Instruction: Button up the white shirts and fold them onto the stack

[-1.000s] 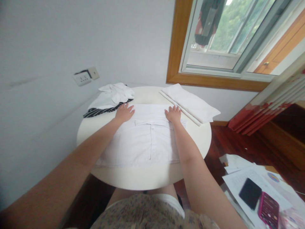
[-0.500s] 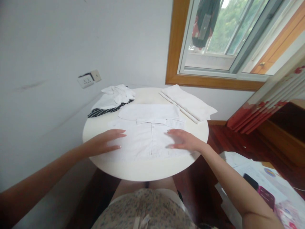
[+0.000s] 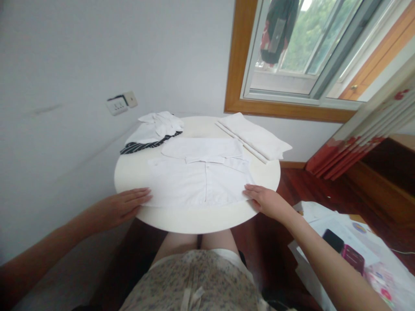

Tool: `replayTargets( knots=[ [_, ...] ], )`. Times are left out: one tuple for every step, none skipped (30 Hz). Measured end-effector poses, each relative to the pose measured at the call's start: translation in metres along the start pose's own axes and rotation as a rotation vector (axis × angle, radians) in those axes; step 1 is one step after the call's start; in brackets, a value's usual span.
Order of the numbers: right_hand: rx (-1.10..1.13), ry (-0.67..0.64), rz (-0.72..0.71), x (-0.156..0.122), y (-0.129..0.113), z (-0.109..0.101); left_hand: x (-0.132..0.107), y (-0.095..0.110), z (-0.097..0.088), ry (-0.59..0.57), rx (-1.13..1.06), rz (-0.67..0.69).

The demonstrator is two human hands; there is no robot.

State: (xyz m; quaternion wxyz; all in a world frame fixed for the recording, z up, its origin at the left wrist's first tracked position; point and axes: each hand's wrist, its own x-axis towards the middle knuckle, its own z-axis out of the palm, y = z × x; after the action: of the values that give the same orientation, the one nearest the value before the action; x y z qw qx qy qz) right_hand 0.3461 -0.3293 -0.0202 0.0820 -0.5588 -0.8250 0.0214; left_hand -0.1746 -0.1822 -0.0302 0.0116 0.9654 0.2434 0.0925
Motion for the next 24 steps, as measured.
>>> replayTargets(
  knots=[
    [-0.004,0.004,0.003,0.0,-0.001,0.0,0.0,0.0,0.001,-0.006,0.002,-0.004],
    [-0.002,0.005,0.005,-0.001,-0.002,-0.001,0.0,0.0,0.002,-0.011,0.003,-0.01],
    [0.005,0.005,0.003,-0.002,-0.003,-0.002,0.0,-0.001,0.003,-0.017,0.006,-0.017],
    [0.017,0.001,0.0,-0.005,-0.004,-0.004,-0.001,-0.001,0.004,-0.021,0.012,-0.021],
    [0.033,-0.009,-0.006,-0.007,-0.004,-0.006,-0.002,-0.001,0.005,-0.024,0.02,-0.019],
    [0.05,-0.024,-0.014,-0.011,-0.003,-0.007,-0.003,-0.001,0.005,-0.022,0.027,-0.014],
    [0.062,-0.041,-0.023,-0.014,-0.002,-0.009,-0.004,-0.001,0.005,-0.016,0.031,-0.009],
    [0.067,-0.057,-0.033,-0.017,0.0,-0.009,-0.006,-0.002,0.004,-0.008,0.032,-0.003],
    [0.063,-0.067,-0.041,-0.02,0.002,-0.01,-0.007,-0.002,0.003,0.001,0.028,0.0],
    [0.052,-0.066,-0.046,-0.021,0.004,-0.009,-0.008,-0.003,0.002,0.007,0.022,0.003],
    [0.037,-0.057,-0.048,-0.022,0.007,-0.009,-0.009,-0.003,0.0,0.011,0.012,0.004],
    [0.021,-0.045,-0.048,-0.021,0.009,-0.008,-0.01,-0.004,-0.002,0.013,0.002,0.001],
    [0.008,-0.033,-0.047,-0.02,0.01,-0.007,-0.011,-0.005,-0.004,0.015,-0.007,-0.005],
    [-0.002,-0.023,-0.048,-0.018,0.011,-0.007,-0.011,-0.006,-0.005,0.014,-0.013,-0.013],
    [-0.012,-0.018,-0.05,-0.016,0.012,-0.007,-0.01,-0.007,-0.006,0.011,-0.014,-0.024],
    [-0.022,-0.016,-0.053,-0.014,0.013,-0.007,-0.01,-0.007,-0.007,0.006,-0.01,-0.034],
    [-0.034,-0.016,-0.055,-0.012,0.012,-0.007,-0.009,-0.007,-0.007,0.0,-0.002,-0.046],
    [-0.048,-0.016,-0.053,-0.01,0.012,-0.008,-0.008,-0.007,-0.007,-0.006,0.007,-0.06],
    [-0.065,-0.012,-0.047,-0.008,0.011,-0.008,-0.007,-0.006,-0.007,-0.011,0.013,-0.076],
    [-0.085,-0.002,-0.035,-0.007,0.009,-0.008,-0.005,-0.006,-0.007,-0.015,0.014,-0.095],
    [-0.106,0.014,-0.016,-0.006,0.007,-0.007,-0.004,-0.005,-0.006,-0.016,0.01,-0.116],
    [-0.126,0.034,0.006,-0.005,0.006,-0.006,-0.003,-0.005,-0.006,-0.016,0.001,-0.14],
    [-0.143,0.056,0.029,-0.004,0.004,-0.004,-0.001,-0.006,-0.006,-0.013,-0.01,-0.171],
    [-0.156,0.076,0.049,-0.003,0.003,-0.002,0.0,-0.007,-0.006,-0.005,-0.02,-0.205]
  ],
)
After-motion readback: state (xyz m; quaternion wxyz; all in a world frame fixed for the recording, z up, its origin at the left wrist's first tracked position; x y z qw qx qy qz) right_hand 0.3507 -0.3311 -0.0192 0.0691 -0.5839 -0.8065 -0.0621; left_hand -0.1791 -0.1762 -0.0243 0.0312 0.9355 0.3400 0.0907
